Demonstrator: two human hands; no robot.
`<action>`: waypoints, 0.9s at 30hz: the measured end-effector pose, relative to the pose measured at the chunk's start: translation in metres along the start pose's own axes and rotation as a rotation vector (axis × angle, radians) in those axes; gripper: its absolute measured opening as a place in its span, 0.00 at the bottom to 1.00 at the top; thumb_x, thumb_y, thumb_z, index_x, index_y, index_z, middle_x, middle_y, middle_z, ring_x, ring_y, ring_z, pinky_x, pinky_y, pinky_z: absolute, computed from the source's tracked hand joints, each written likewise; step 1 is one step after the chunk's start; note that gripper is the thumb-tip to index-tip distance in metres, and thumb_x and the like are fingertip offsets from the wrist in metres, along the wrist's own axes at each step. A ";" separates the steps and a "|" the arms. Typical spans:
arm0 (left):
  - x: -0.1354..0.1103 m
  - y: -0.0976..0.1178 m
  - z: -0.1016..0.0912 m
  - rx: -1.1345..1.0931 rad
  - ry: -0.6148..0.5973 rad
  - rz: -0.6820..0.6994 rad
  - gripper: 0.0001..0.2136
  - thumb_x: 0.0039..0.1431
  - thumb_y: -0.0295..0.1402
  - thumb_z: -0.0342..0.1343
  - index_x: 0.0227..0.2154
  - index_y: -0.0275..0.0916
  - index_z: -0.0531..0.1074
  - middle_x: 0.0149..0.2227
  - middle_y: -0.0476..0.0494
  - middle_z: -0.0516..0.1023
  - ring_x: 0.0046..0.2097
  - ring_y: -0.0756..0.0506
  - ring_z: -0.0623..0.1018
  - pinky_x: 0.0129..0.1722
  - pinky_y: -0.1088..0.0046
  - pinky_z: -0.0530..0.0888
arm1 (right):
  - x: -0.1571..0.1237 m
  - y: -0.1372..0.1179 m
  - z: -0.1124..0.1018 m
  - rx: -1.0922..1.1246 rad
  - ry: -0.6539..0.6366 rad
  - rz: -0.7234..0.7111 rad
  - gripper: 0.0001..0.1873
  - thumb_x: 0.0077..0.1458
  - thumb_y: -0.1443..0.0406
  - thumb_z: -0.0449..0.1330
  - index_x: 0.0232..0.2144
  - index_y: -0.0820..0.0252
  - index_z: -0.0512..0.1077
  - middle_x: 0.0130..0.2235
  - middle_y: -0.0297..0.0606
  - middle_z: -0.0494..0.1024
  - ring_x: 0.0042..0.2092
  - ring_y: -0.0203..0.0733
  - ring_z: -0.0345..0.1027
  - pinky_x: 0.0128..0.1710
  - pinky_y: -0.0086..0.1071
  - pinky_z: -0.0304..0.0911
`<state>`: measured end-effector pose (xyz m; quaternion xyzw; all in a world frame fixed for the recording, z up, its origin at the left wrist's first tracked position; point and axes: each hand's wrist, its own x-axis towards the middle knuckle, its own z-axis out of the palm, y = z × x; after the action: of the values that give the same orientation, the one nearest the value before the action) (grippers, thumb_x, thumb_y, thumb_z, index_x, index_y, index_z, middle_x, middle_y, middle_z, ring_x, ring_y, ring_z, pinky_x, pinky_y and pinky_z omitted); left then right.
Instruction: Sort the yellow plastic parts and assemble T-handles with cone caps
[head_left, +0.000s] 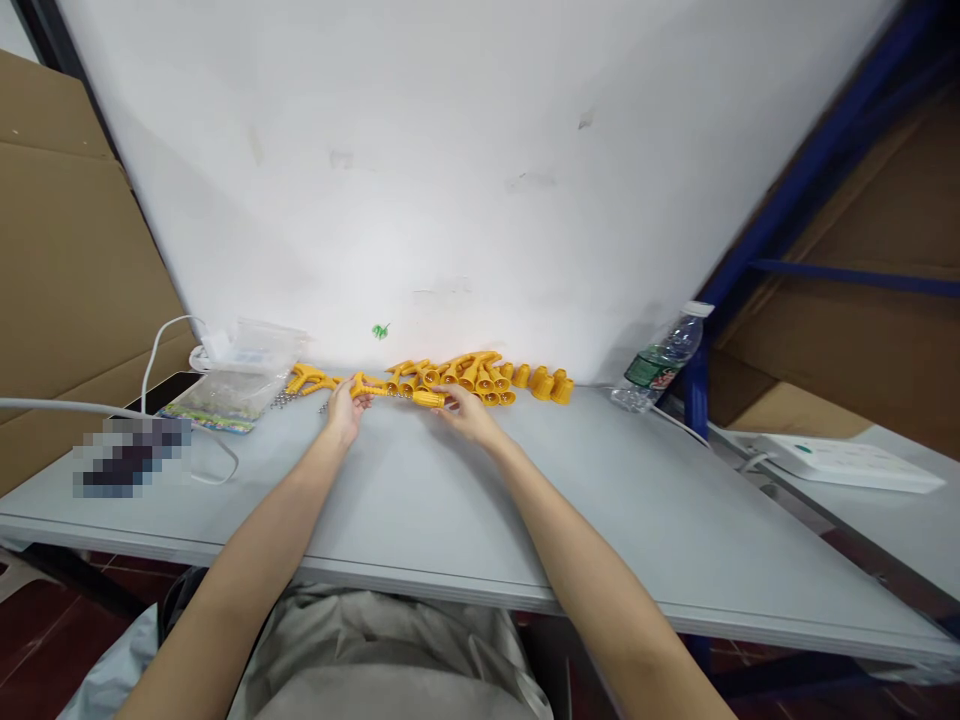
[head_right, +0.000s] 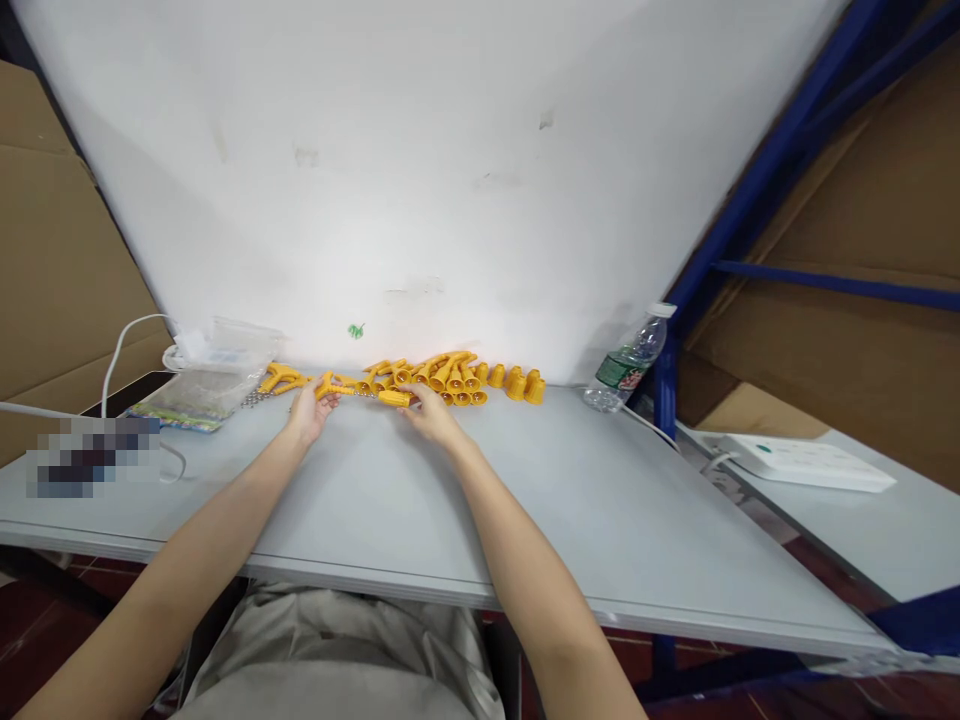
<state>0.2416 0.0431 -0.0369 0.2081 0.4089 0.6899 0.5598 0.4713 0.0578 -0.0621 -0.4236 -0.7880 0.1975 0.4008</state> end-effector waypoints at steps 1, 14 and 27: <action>0.000 0.000 0.000 0.002 0.002 -0.003 0.12 0.60 0.24 0.46 0.44 0.33 0.70 0.24 0.47 0.76 0.21 0.52 0.72 0.24 0.77 0.65 | 0.000 0.000 0.000 -0.003 -0.002 -0.003 0.20 0.51 0.68 0.62 0.49 0.60 0.73 0.50 0.46 0.77 0.44 0.44 0.74 0.46 0.41 0.70; -0.003 -0.001 0.002 0.026 -0.015 -0.005 0.10 0.58 0.24 0.48 0.42 0.34 0.69 0.23 0.47 0.76 0.21 0.52 0.72 0.24 0.77 0.66 | 0.000 -0.006 -0.001 0.003 0.027 -0.059 0.21 0.53 0.66 0.61 0.51 0.59 0.72 0.52 0.45 0.76 0.48 0.45 0.72 0.49 0.41 0.69; -0.013 -0.003 0.008 0.080 -0.231 -0.028 0.16 0.61 0.25 0.51 0.51 0.40 0.67 0.37 0.41 0.79 0.32 0.49 0.79 0.33 0.73 0.72 | 0.000 -0.013 -0.001 0.129 0.052 0.009 0.24 0.52 0.60 0.64 0.52 0.58 0.71 0.49 0.46 0.77 0.45 0.45 0.73 0.48 0.42 0.69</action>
<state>0.2535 0.0332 -0.0325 0.3029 0.3718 0.6367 0.6039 0.4649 0.0506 -0.0530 -0.4056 -0.7611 0.2387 0.4464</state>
